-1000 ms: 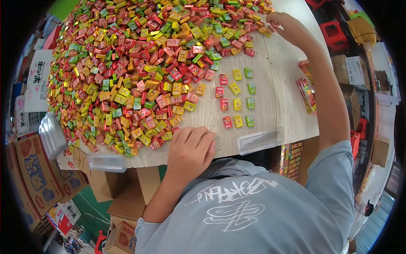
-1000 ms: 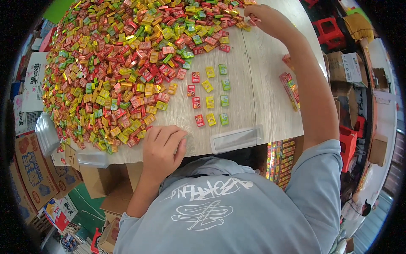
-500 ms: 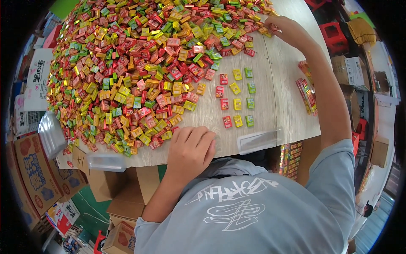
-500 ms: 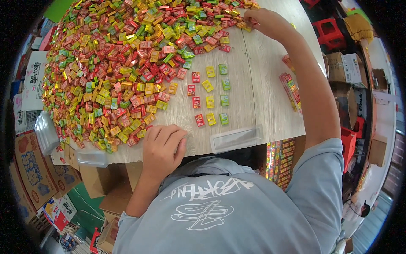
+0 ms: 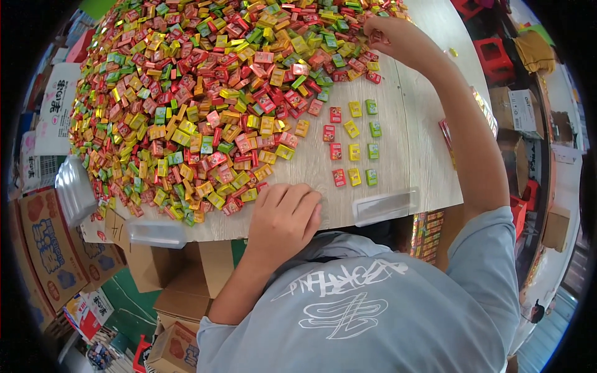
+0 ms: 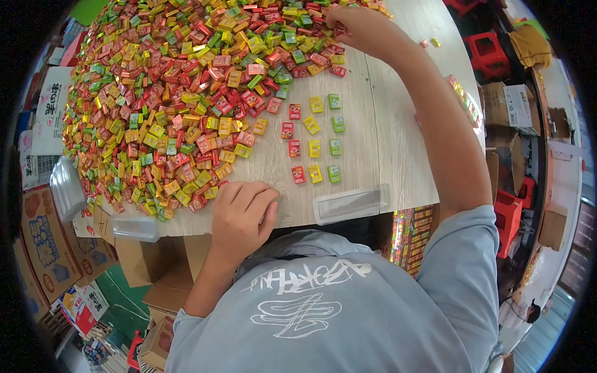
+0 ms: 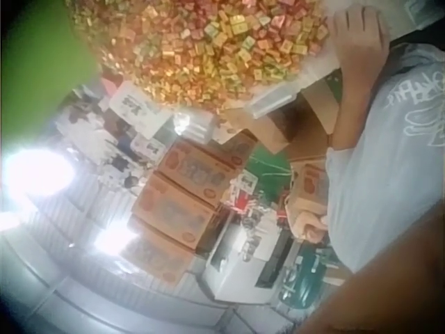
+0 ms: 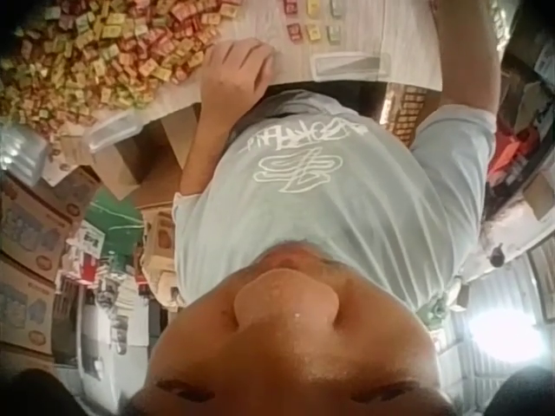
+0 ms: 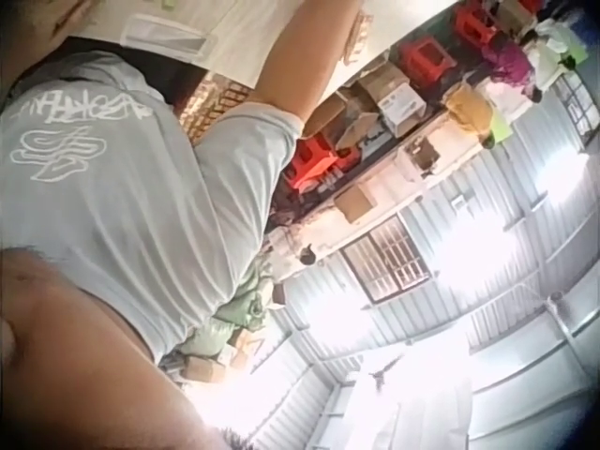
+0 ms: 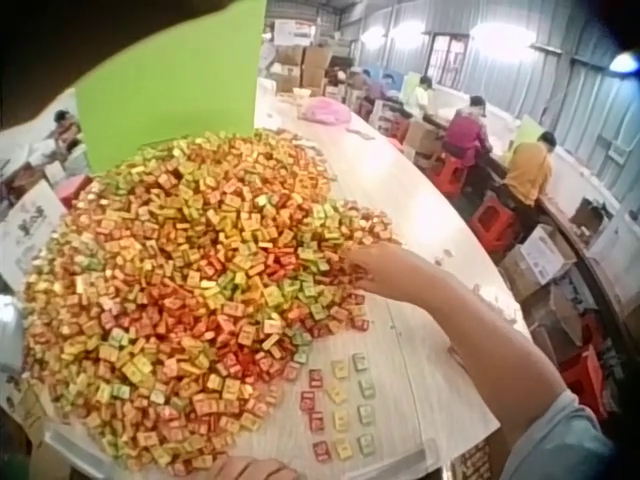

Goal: Sorting and arranging a large pile of small colorful packets into organized rows on a table.

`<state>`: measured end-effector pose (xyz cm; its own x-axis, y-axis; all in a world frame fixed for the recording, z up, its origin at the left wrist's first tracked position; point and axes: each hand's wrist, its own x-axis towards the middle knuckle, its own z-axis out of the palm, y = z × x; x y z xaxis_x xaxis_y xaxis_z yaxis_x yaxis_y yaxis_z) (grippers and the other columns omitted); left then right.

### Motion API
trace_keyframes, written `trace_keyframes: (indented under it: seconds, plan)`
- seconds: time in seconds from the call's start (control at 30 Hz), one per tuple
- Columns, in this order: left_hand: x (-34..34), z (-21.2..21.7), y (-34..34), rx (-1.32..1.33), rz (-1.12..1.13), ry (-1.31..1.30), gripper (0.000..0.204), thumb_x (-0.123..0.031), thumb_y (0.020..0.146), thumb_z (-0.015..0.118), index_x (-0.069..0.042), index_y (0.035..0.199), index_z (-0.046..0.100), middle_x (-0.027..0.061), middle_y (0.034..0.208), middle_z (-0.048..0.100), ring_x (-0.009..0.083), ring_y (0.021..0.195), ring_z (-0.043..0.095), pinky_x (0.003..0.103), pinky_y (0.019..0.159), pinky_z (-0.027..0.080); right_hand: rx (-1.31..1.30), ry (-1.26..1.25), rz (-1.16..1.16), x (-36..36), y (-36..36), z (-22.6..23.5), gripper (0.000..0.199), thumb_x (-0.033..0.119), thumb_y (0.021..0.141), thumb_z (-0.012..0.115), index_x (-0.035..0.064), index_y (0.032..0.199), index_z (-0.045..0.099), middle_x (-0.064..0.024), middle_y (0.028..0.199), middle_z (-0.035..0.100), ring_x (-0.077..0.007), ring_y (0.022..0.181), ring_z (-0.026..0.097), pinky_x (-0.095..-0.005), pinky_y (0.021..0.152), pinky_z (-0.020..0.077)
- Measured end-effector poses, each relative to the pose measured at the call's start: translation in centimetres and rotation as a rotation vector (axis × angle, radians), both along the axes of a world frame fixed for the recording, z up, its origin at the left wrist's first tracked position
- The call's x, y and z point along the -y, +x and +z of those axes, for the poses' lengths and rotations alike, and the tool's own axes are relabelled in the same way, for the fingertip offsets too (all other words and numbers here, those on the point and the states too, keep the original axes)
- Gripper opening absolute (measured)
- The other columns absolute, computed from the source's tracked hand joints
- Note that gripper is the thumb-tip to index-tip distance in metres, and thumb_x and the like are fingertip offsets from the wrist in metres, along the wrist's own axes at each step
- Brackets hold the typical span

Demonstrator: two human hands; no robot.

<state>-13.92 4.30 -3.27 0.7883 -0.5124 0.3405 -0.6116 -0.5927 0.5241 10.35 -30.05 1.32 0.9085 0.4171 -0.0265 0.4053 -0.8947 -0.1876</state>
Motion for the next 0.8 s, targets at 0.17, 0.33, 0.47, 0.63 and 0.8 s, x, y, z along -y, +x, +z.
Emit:
trace_keyframes:
  seconds: [0.17, 0.33, 0.47, 0.63, 0.8]
  plan:
    - [0.2, 0.2, 0.0, -0.012, 0.007, -0.044, 0.018, -0.012, 0.083, 0.075, -0.01, 0.1, 0.072, 0.0022, 0.103, 0.069, 0.0259, 0.094, 0.062, 0.042, 0.084, 0.048, 0.218, -0.096, 0.127, -0.7, -1.2, -1.1, 0.018, 0.013, 0.096, 0.071, 0.0052, 0.111, 0.064, -0.0115, 0.104, 0.07, -0.0325, 0.101, 0.069, -0.0423, 0.089, 0.0549]
    - [0.2, 0.3, 0.0, -0.01, 0.009, -0.054, 0.019, -0.012, 0.083, 0.075, -0.01, 0.101, 0.072, 0.0026, 0.103, 0.068, 0.0262, 0.094, 0.063, 0.042, 0.083, 0.048, 0.187, -0.061, 0.105, 0.1, -1.3, -0.8, 0.017, 0.011, 0.097, 0.07, 0.0045, 0.111, 0.064, -0.0113, 0.106, 0.069, -0.0315, 0.103, 0.07, -0.042, 0.09, 0.0551]
    - [0.2, 0.1, 0.0, -0.028, 0.002, -0.047, 0.019, -0.011, 0.083, 0.075, -0.01, 0.102, 0.072, 0.0027, 0.104, 0.069, 0.0265, 0.094, 0.063, 0.043, 0.083, 0.049, 0.119, -0.022, 0.071, 0.3, -1.6, -0.6, 0.018, 0.012, 0.097, 0.071, 0.0052, 0.113, 0.064, -0.0111, 0.105, 0.069, -0.0302, 0.101, 0.07, -0.0414, 0.089, 0.0557]
    - [0.1, 0.1, 0.0, -0.02, 0.014, -0.054, 0.019, -0.011, 0.083, 0.075, -0.01, 0.101, 0.072, 0.0029, 0.104, 0.069, 0.0265, 0.094, 0.063, 0.043, 0.083, 0.049, 0.013, -0.021, 0.036, 1.0, -2.4, 0.3, 0.022, 0.013, 0.096, 0.073, 0.0048, 0.114, 0.064, -0.0117, 0.105, 0.072, -0.0303, 0.1, 0.071, -0.0404, 0.089, 0.056]
    - [0.1, 0.2, -0.1, -0.02, 0.012, -0.047, 0.018, -0.011, 0.083, 0.075, -0.01, 0.101, 0.072, 0.0034, 0.104, 0.069, 0.0265, 0.095, 0.063, 0.043, 0.083, 0.049, 0.008, 0.048, -0.055, 1.3, -3.2, -0.7, 0.022, 0.011, 0.095, 0.075, 0.0039, 0.113, 0.064, -0.0122, 0.105, 0.074, -0.0296, 0.1, 0.072, -0.039, 0.089, 0.0558]
